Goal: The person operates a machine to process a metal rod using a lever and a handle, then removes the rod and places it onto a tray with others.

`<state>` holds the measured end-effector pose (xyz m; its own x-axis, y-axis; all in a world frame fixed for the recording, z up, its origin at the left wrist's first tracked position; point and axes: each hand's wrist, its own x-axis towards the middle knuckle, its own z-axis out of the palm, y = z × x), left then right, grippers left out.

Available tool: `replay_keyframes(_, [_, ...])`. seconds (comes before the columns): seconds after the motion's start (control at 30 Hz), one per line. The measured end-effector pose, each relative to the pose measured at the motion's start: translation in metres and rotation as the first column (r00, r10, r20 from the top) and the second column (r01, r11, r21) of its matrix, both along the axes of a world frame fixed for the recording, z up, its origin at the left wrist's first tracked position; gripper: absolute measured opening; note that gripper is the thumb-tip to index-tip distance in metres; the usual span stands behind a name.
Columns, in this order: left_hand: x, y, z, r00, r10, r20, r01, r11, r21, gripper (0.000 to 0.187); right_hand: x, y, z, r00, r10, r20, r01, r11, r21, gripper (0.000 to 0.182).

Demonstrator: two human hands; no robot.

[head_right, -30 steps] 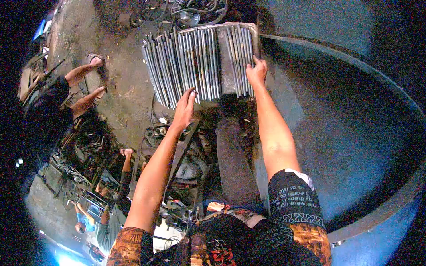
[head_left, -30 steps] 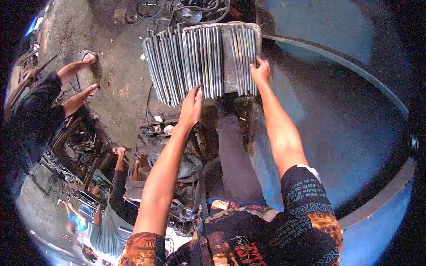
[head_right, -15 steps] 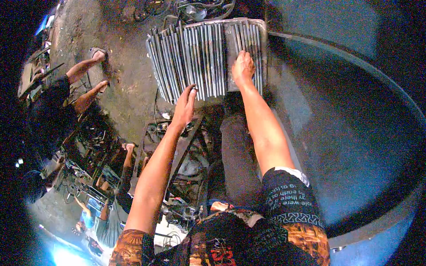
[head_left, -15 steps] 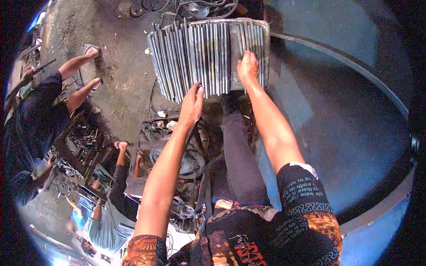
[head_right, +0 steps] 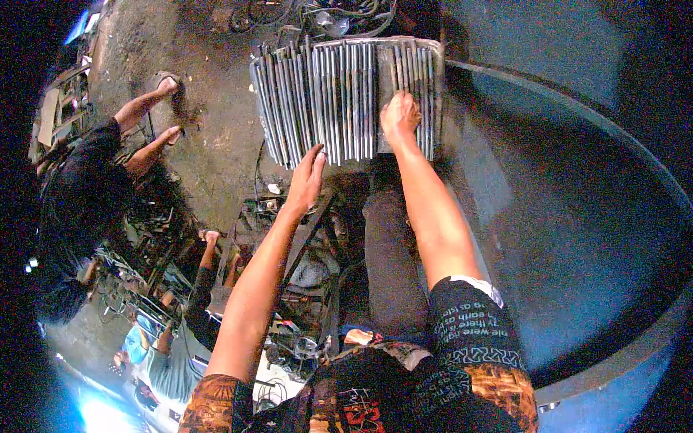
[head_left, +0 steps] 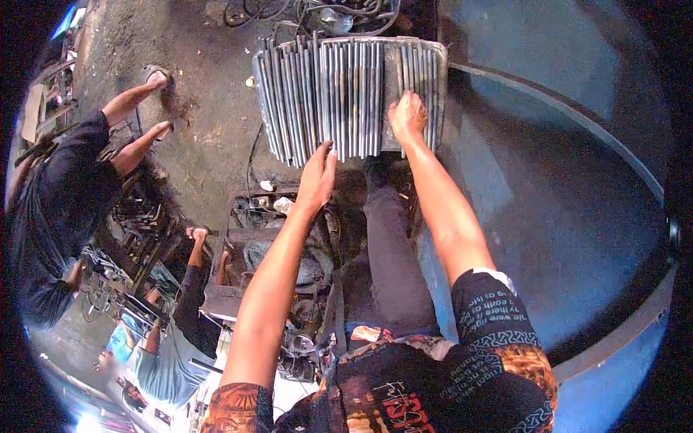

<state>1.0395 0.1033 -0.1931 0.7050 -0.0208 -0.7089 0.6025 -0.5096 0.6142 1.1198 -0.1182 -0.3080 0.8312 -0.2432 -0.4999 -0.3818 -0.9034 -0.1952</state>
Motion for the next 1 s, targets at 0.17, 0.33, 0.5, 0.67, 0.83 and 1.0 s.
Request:
replay_keyframes(0.17, [-0.003, -0.001, -0.006, 0.999, 0.017, -0.032, -0.018, 1.000, -0.016, 0.048, -0.014, -0.004, -0.007, 0.993, -0.028, 0.114, 0.022, 0.998, 0.051, 0.024])
replay_keyframes(0.33, [-0.006, -0.001, -0.013, 0.999, 0.001, -0.048, -0.002, 1.000, -0.003, 0.048, -0.009, 0.001, -0.011, 0.992, 0.017, 0.124, -0.023, 0.999, 0.044, 0.019])
replay_keyframes(0.5, [0.003, 0.001, 0.003, 0.995, 0.036, -0.092, -0.037, 0.999, -0.014, 0.049, -0.003, -0.002, -0.008, 0.987, -0.154, 0.054, 0.146, 0.981, 0.128, 0.021])
replay_keyframes(0.67, [0.005, 0.017, 0.030, 0.999, 0.026, 0.018, -0.027, 0.999, 0.028, 0.052, -0.001, -0.016, 0.028, 0.958, -0.261, 0.122, 0.182, 0.878, 0.443, 0.022])
replay_keyframes(0.83, [0.007, 0.039, 0.084, 0.996, 0.090, 0.016, -0.091, 0.995, 0.046, 0.052, 0.004, -0.015, 0.086, 0.885, -0.433, -0.169, 0.404, 0.537, 0.740, 0.023])
replay_keyframes(1.0, [-0.007, 0.071, 0.149, 0.950, 0.313, -0.020, -0.312, 0.949, 0.031, 0.057, 0.030, 0.024, 0.184, 0.830, -0.391, -0.397, 0.493, 0.184, 0.850, 0.029])
